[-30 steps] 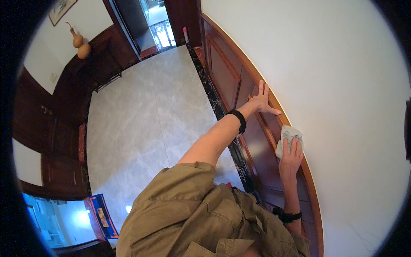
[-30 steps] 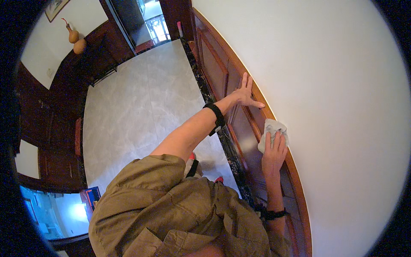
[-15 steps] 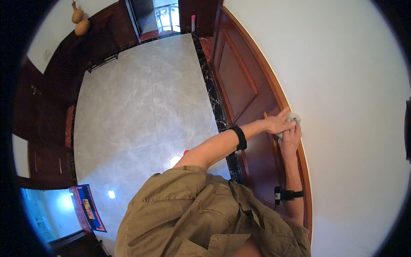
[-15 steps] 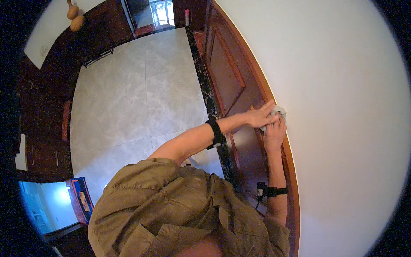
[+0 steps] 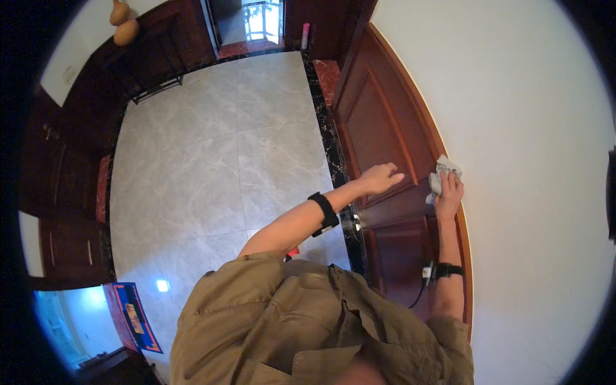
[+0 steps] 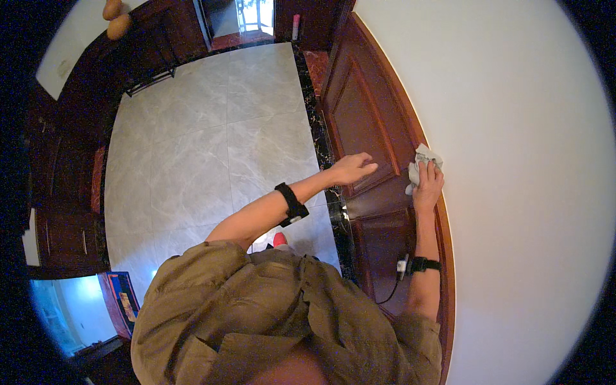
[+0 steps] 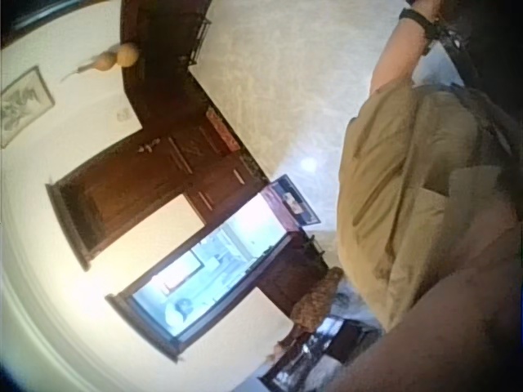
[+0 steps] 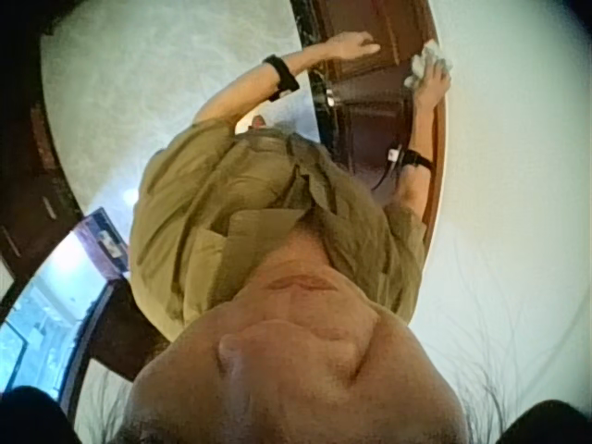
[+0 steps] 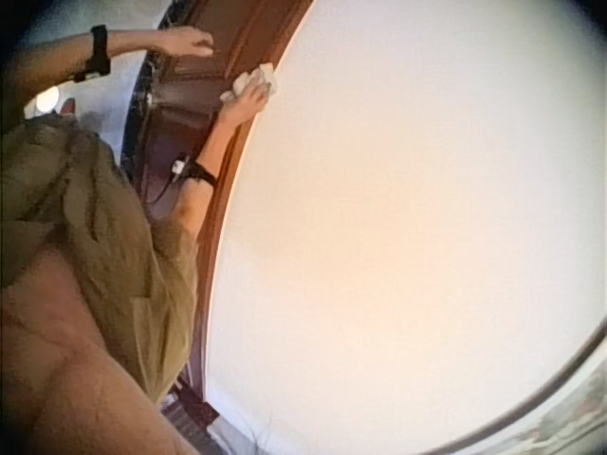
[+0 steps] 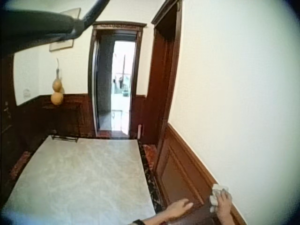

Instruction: The person wipes a large wooden sculpture with a white cloth, moving around it to clean different sides. They then walk to a nearby wooden cabinet and wipe its surface and frame with the same cloth.

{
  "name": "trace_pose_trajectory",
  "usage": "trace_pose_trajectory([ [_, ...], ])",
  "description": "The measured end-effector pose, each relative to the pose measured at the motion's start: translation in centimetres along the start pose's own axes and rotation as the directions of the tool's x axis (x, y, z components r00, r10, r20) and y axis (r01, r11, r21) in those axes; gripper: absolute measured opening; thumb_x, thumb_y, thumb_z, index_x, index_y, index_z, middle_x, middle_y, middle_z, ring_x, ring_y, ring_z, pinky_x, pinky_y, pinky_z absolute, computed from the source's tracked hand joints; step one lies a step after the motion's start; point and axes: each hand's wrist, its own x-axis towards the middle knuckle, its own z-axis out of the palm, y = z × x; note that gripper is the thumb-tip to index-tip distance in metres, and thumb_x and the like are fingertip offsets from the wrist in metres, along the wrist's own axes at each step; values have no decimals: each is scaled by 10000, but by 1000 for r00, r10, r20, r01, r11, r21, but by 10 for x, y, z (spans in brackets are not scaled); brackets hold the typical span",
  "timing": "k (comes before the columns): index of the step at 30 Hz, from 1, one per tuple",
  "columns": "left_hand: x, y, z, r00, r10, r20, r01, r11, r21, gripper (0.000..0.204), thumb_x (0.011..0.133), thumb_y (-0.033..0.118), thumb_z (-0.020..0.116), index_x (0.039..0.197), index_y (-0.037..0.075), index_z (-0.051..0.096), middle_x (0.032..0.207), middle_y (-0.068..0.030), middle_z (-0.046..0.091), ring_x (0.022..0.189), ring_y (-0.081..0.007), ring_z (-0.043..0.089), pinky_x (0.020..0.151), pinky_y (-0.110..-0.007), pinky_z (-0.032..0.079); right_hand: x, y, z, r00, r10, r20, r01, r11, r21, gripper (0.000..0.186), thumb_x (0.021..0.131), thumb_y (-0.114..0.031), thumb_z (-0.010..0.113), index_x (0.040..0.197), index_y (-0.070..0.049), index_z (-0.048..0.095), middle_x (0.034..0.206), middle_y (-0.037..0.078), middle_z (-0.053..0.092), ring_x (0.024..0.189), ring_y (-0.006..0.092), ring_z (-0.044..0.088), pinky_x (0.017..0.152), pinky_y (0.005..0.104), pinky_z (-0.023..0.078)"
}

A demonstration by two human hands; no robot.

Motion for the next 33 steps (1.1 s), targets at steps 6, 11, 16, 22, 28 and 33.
trace_pose_trajectory([
  [6,-17,-60,-14,997,-76,34,76,997,-23,464,866,449,556,1014,12,613,955,-166,661,896,-312,642,768,-403,496,24,-14,-5,1000,-18,12,18,999,-43,690,544,73,697,1194,-109,554,1320,155,484,1108,359,475,957,440,391],
  [11,-32,-55,-28,983,-135,122,151,979,-134,325,888,317,609,930,-5,603,770,-87,610,660,-172,614,606,-331,501,35,-18,-15,998,5,55,3,990,-143,674,557,41,704,1190,-127,546,1327,147,454,1100,357,468,912,445,407],
  [16,-37,-79,-27,985,-146,87,160,970,-184,295,844,282,662,861,-6,599,718,-92,618,612,-181,605,578,-331,484,49,-33,-25,998,-55,25,57,993,-105,670,541,56,698,1172,-120,560,1304,150,462,1089,350,473,894,438,420],
  [22,-40,-88,-32,982,-157,103,174,967,-184,283,842,276,667,814,9,575,697,-86,607,581,-167,597,557,-332,481,87,-45,0,997,-64,-42,63,998,-31,616,546,58,693,1131,-100,585,1288,169,480,1051,340,488,883,418,433],
  [28,-57,-75,1,971,-173,166,182,983,-36,265,871,248,654,879,-5,577,779,-67,608,654,-156,594,588,-307,514,74,-39,0,992,-83,-95,88,995,49,522,566,32,699,1068,-84,614,1229,167,518,997,345,499,848,422,454],
  [33,-74,-92,27,976,-182,122,186,982,-23,304,850,291,665,849,-6,600,711,-88,619,613,-173,595,574,-323,488,72,-44,4,986,-120,-120,125,992,34,523,563,-2,721,1067,-74,599,1204,177,523,1018,354,496,858,421,457],
])
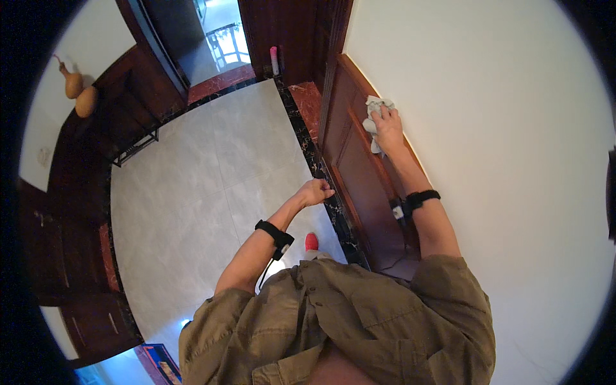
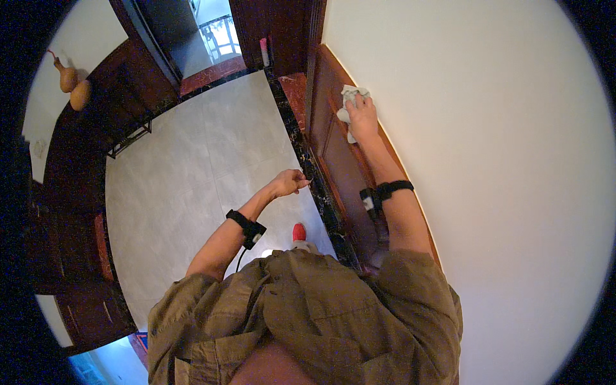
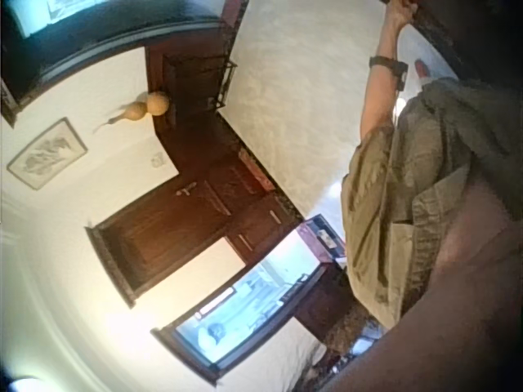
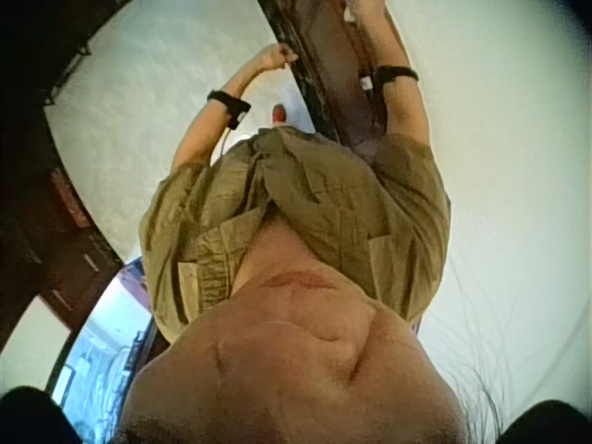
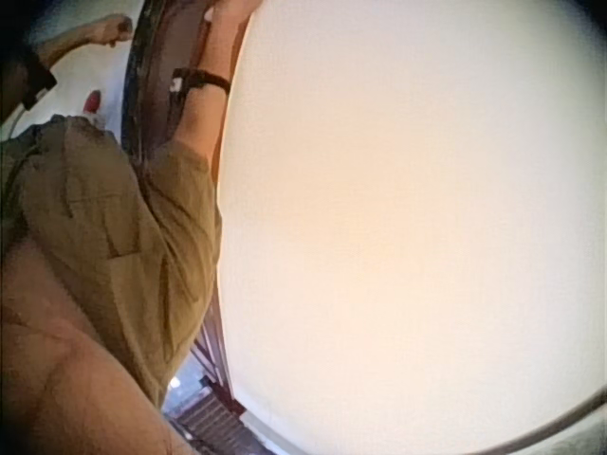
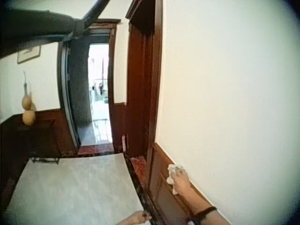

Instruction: The person wipes a large wooden sculpture with a white cloth, moving around it to clean different sides. They then walk to a nearby wooden cabinet and wipe its surface and frame with the same cloth.

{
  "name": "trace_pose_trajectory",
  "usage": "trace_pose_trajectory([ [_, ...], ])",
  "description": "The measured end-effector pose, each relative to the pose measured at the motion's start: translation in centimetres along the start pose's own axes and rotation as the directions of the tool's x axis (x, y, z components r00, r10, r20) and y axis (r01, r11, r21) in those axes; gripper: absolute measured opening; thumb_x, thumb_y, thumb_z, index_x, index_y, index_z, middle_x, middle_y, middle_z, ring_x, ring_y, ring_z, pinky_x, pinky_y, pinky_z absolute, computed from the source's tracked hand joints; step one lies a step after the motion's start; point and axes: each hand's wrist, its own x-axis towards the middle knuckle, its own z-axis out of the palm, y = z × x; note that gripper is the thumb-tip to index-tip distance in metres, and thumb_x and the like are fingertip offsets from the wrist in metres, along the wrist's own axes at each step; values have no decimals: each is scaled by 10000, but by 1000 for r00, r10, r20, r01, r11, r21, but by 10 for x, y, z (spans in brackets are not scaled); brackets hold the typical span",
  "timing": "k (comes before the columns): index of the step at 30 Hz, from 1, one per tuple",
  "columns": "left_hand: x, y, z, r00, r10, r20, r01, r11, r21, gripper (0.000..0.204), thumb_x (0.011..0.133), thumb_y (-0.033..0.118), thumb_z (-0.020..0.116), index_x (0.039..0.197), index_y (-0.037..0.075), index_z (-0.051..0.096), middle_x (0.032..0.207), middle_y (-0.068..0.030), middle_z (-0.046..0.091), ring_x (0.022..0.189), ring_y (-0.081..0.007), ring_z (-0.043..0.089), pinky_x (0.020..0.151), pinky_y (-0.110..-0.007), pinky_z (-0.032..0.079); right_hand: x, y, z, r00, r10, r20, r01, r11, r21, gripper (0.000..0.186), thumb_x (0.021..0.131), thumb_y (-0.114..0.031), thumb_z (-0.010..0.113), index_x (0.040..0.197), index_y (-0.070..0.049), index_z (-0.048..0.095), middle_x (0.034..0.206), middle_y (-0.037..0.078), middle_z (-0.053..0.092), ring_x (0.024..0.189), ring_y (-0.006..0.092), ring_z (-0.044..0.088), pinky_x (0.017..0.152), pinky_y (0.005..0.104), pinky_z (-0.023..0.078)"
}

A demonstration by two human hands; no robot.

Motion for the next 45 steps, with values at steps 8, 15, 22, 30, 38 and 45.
trace_pose_trajectory([
  [8,-29,12,55,997,-67,24,67,998,9,470,844,427,657,936,-32,625,743,-106,635,621,-178,614,581,-327,494,-14,-2,-4,997,1,81,4,998,-56,477,584,-46,739,1035,-64,584,1197,200,493,1058,352,473,878,411,439],
  [15,-25,17,79,995,-51,90,45,997,62,520,841,485,644,925,-29,636,727,-103,625,633,-181,619,574,-335,485,-17,7,-4,987,6,159,11,994,-106,557,590,-54,726,1116,-67,544,1187,205,484,1076,357,465,883,407,438],
  [22,-4,0,86,990,-18,142,-3,990,140,614,850,550,580,1023,-36,639,778,-145,661,624,-224,648,616,-381,501,-39,6,-7,998,51,44,-50,998,-39,668,538,-35,744,1164,-59,512,1201,218,465,1093,374,460,865,427,448],
  [30,99,60,29,988,-50,145,2,949,315,593,860,518,578,1013,-52,632,734,-139,652,631,-222,628,581,-360,492,-23,47,36,969,193,-152,-218,960,-176,579,588,1,699,1133,-70,517,1227,245,465,1077,366,475,846,448,422],
  [38,215,44,15,978,162,128,-194,936,294,465,877,415,593,1019,-28,608,835,-145,654,699,-236,655,668,-382,503,-29,82,110,937,291,-192,-324,930,-175,509,585,-42,707,1070,-105,562,1269,161,476,1088,332,477,852,424,413],
  [45,206,78,6,939,342,35,-344,934,100,404,881,360,585,1081,10,566,971,-183,645,914,-341,627,779,-403,491,-61,71,79,999,25,-21,-29,969,-245,376,696,-73,608,1069,-116,577,1201,103,536,1042,297,503,845,420,405],
])
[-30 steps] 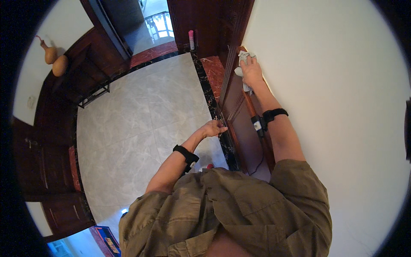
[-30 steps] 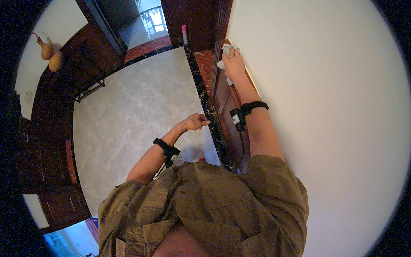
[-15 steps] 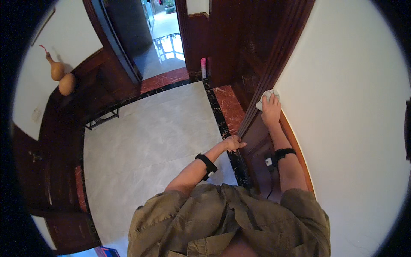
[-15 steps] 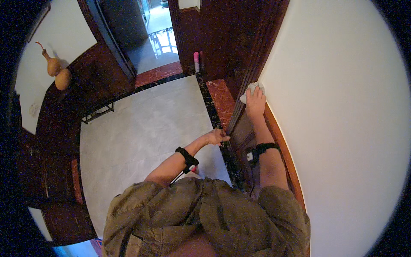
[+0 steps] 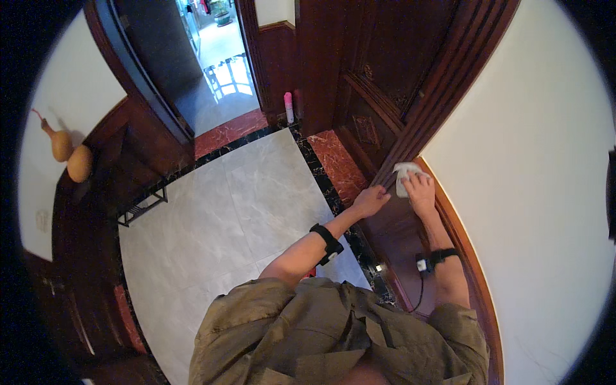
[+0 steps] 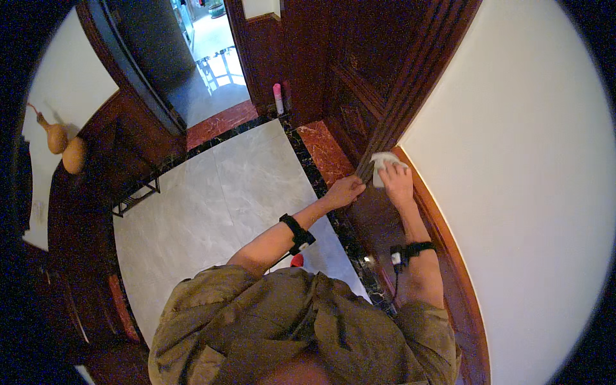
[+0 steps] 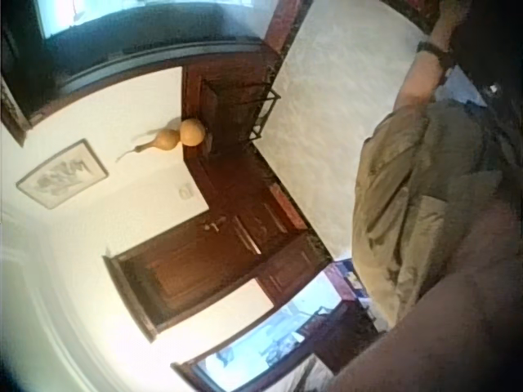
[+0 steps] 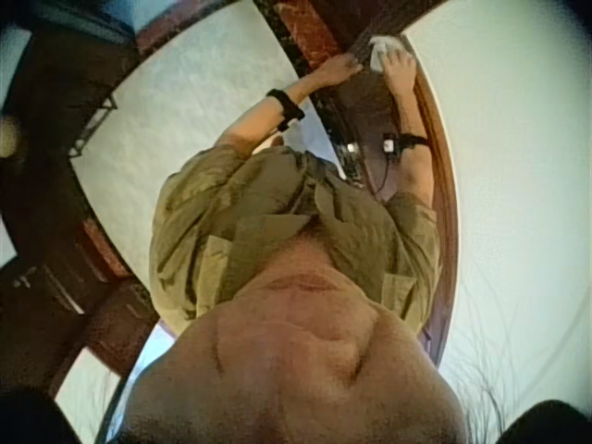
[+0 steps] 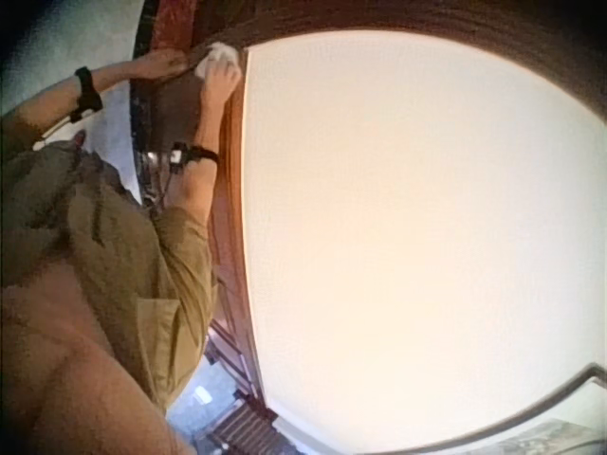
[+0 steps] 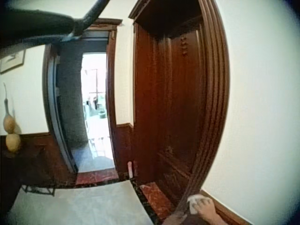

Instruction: The person wipes a large wooden sculpture with a white cloth, moving around it to clean different sides. They then walk to a nearby wooden cabinet and wipe its surface and frame with the same cloth.

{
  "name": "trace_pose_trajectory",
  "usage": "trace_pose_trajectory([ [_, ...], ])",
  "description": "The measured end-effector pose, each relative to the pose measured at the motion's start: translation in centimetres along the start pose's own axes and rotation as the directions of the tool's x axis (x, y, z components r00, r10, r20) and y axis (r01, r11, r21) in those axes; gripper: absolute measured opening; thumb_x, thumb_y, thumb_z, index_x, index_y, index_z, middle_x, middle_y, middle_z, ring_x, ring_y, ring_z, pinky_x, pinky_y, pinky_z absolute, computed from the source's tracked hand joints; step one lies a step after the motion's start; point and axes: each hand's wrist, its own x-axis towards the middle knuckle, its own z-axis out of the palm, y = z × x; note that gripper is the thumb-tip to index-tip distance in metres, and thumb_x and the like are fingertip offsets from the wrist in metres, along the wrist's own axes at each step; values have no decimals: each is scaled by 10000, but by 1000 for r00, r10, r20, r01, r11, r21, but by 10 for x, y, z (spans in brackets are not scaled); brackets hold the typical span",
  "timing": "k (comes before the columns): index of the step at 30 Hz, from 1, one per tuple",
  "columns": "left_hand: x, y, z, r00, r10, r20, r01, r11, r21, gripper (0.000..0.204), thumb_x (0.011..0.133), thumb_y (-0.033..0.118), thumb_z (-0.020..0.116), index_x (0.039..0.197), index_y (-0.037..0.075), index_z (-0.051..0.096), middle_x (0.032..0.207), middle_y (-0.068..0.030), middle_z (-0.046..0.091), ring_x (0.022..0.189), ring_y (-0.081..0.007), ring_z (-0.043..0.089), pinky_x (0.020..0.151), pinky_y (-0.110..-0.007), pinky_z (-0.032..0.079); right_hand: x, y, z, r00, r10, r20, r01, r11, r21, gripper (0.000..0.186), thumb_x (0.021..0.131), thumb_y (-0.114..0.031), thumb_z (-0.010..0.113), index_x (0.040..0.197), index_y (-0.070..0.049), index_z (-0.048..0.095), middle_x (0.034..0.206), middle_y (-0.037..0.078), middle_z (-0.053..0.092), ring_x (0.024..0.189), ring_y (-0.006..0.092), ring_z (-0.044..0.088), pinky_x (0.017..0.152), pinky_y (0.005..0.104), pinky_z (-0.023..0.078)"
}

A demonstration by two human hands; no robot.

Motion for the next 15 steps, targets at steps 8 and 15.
trace_pose_trajectory([
  [8,21,80,-5,942,336,-13,-321,911,260,464,891,380,558,1162,8,507,1060,-214,616,993,-368,599,820,-457,488,-177,-51,-34,886,387,254,-339,916,-215,295,814,-110,518,1107,-97,558,1199,91,551,1072,308,516,900,439,424],
  [15,40,143,8,946,231,229,-323,756,570,531,828,398,632,1144,-15,527,1009,-213,645,927,-359,635,798,-476,509,-343,-77,-114,742,605,288,-555,796,-244,357,818,-51,478,1165,-30,556,1276,148,523,1166,381,463,1015,472,354],
])
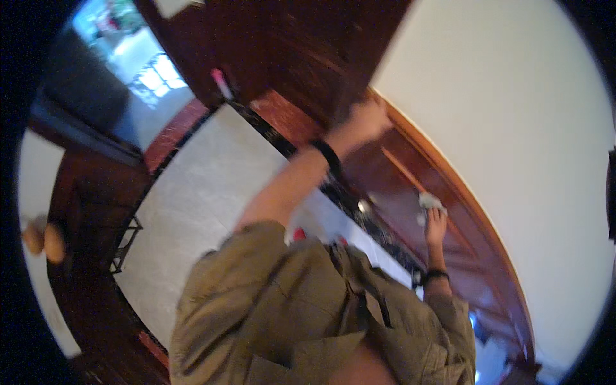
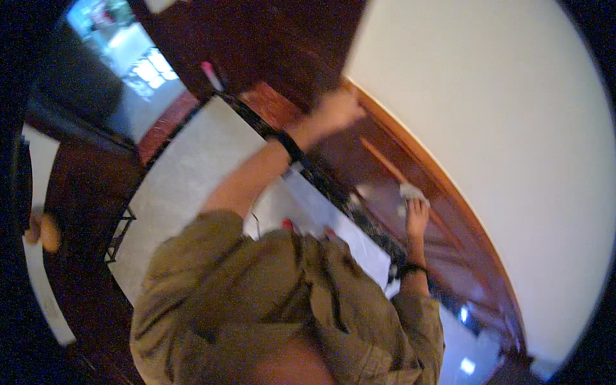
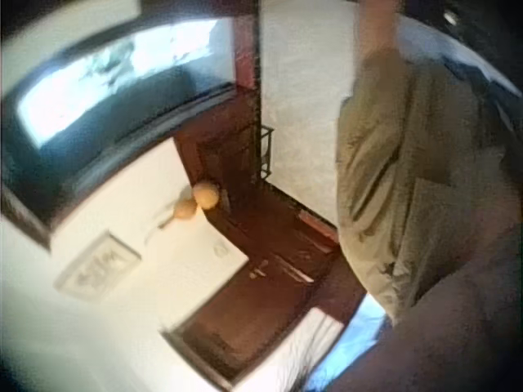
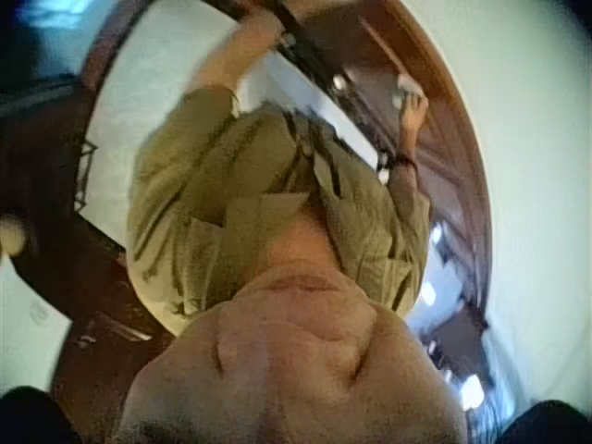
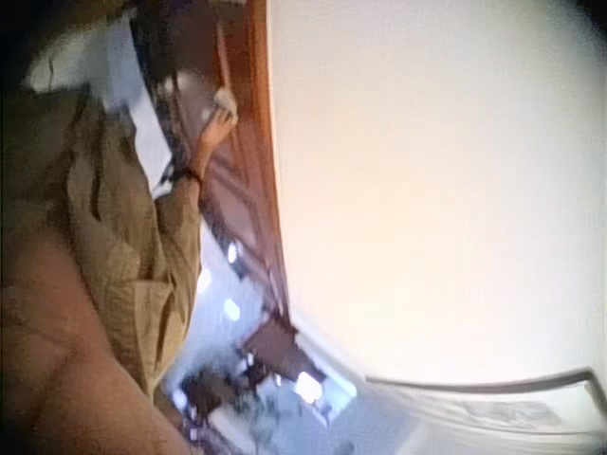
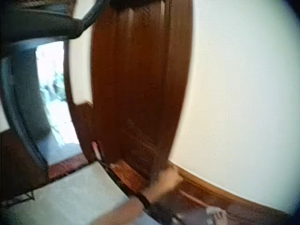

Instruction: The person wipes a large wooden sculpture with a white cloth, moving around it to clean different sides. They then walk to a nearby wooden cabinet and wipe its surface and frame with the same cloth.

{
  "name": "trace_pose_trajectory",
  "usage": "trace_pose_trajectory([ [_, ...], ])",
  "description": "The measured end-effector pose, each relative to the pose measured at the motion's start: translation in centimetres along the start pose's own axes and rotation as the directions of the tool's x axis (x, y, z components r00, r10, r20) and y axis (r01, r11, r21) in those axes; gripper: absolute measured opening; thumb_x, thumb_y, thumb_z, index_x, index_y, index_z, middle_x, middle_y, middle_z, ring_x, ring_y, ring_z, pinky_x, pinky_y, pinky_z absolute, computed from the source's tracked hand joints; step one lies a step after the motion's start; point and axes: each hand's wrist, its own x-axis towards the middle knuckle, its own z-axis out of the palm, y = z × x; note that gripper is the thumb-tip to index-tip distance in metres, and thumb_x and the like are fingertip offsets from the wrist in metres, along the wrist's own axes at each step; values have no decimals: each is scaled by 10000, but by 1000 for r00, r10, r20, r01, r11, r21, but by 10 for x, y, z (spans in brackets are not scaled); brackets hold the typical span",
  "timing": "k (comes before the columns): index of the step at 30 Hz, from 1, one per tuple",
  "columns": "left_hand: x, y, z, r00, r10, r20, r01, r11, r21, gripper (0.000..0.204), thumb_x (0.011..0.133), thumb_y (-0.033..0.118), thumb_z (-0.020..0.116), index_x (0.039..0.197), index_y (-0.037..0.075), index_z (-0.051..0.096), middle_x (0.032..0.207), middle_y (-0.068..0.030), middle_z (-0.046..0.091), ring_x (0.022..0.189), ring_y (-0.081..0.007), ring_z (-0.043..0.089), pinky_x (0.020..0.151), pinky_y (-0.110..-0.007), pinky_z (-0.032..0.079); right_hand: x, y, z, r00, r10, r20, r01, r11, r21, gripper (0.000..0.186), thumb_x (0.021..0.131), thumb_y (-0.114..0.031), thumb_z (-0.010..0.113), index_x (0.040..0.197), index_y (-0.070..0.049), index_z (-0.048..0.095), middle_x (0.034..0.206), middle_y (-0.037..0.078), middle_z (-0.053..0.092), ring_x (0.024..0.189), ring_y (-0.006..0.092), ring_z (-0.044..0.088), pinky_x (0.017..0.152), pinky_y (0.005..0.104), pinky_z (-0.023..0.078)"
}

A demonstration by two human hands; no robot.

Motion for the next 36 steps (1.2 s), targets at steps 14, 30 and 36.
trace_pose_trajectory([
  [14,43,-28,-50,955,121,270,-269,733,625,710,615,724,672,878,66,711,792,-59,681,685,-226,675,539,-391,574,54,-88,-14,989,-37,141,17,990,142,370,721,-28,537,1085,-86,575,1122,104,597,1042,287,546,873,404,433],
  [30,43,-19,-78,948,208,239,-313,732,606,654,558,628,763,901,72,721,876,-91,699,847,-250,681,751,-364,542,230,-198,19,993,-118,14,111,959,260,247,802,-138,510,1023,-98,612,1047,115,619,1010,321,553,848,425,474],
  [36,41,-11,-86,954,195,229,-294,761,578,666,567,625,762,910,56,712,885,-105,695,870,-260,675,760,-376,541,146,-128,-10,997,-78,-8,78,980,182,297,751,-105,552,1046,-75,577,1131,110,598,998,306,546,844,426,470],
])
